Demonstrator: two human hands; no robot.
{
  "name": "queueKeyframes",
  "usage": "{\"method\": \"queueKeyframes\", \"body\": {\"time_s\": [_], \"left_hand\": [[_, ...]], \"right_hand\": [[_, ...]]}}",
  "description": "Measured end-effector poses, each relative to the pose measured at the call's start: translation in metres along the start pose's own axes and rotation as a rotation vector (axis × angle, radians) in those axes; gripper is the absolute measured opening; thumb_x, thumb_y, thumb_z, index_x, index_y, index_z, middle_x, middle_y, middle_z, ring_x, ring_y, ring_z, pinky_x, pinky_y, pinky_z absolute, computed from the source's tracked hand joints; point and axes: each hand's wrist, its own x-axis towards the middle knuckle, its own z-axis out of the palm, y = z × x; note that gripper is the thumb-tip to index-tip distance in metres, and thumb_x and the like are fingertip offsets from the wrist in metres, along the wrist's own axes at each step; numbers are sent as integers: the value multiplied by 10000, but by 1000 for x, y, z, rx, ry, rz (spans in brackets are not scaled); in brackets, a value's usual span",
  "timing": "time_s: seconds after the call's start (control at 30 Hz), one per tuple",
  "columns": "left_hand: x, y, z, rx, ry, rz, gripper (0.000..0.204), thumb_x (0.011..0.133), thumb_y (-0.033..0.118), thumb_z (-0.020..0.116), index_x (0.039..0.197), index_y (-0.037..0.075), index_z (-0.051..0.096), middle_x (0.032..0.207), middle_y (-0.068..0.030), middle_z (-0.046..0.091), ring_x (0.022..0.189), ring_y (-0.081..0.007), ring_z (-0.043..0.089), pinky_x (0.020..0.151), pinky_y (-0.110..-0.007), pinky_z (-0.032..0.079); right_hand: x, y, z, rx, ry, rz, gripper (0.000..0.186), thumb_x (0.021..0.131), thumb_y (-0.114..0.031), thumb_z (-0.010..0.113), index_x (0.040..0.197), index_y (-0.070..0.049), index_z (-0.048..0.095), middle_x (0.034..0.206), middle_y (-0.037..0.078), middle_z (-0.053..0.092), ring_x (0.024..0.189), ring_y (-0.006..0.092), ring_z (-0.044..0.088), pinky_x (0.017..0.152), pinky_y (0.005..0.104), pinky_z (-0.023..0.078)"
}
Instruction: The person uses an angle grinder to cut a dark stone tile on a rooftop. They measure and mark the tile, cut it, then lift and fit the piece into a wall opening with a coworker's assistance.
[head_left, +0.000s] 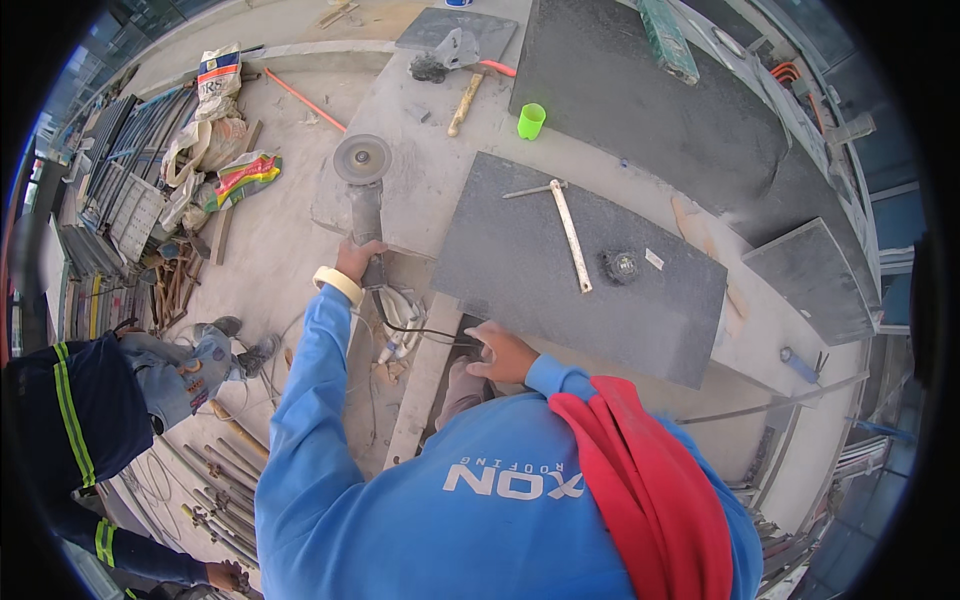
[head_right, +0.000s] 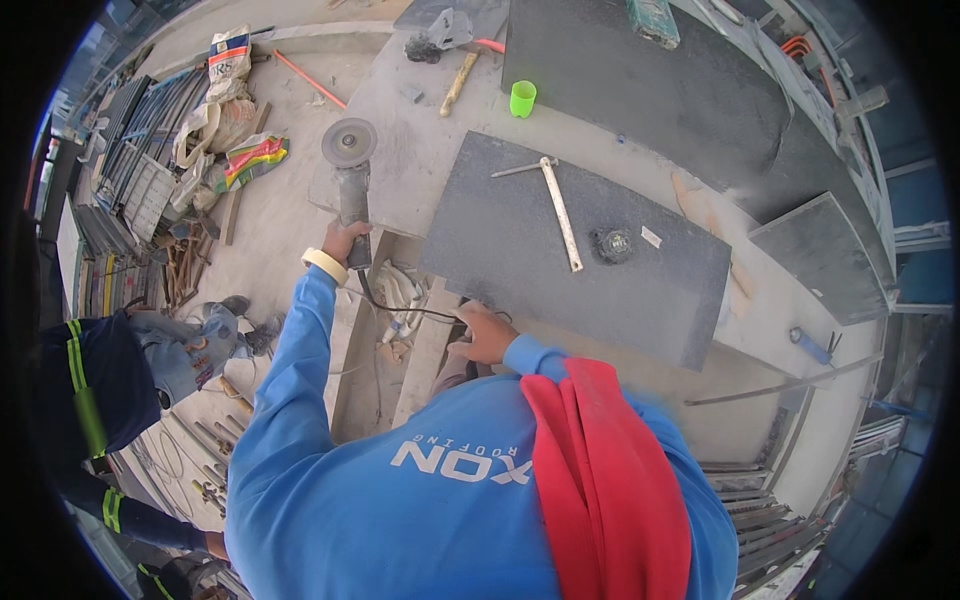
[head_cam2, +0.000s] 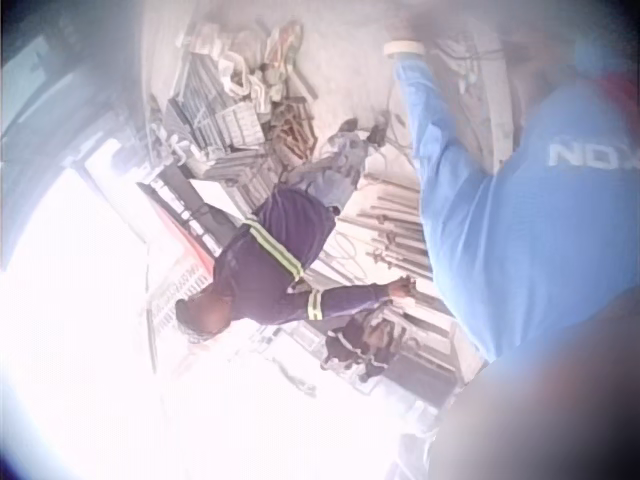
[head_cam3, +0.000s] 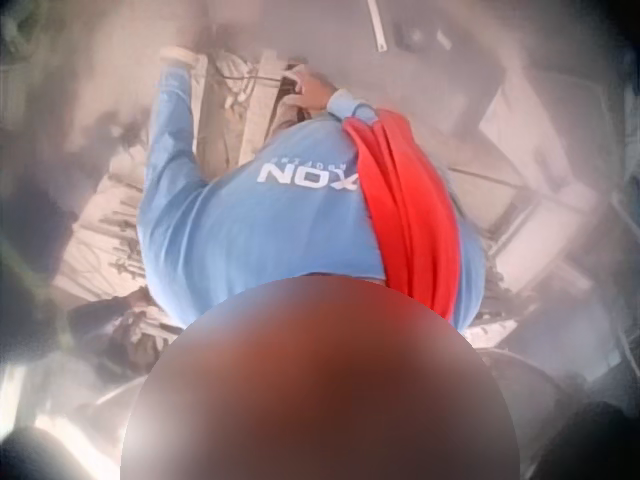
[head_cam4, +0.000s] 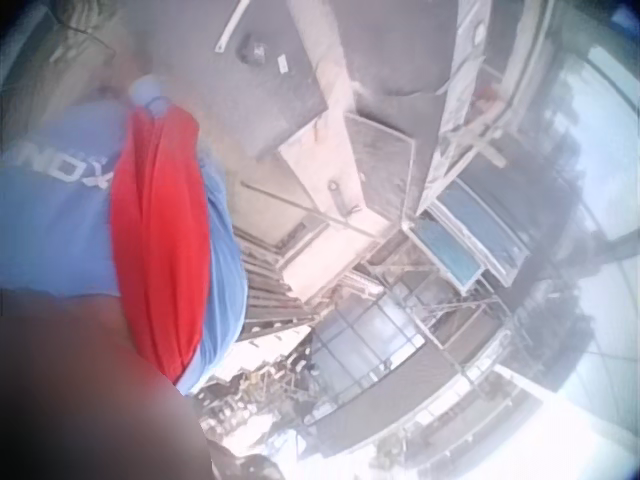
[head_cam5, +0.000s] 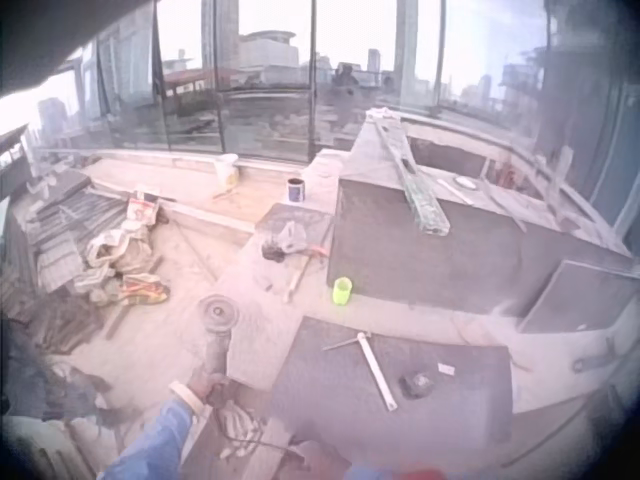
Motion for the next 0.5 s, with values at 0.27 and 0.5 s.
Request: {"method": "queueKeyframes", "body": {"time_s": [0.27,0.5], "left_hand": [[173,18,-44,389,174,-70,502,711,294,818,1030,-80,719,858,-163,737,696,-243,702,638,-397,551],[239,-27,-50,610,121,125,581,715,333,831,1135,-53,724,965,-173,760,839,-291,718,780,-436,552]], "right_hand": [[-77,79,-35,-457,464,472,688,828,-277,775,1384,54,543,1152,247,652,980,392,673,885,448,535],[-102,115,-25,-243,649,728,612,818,-279,793,1313,33,613,1089,229,660,921,353,678,840,444,543]]}}
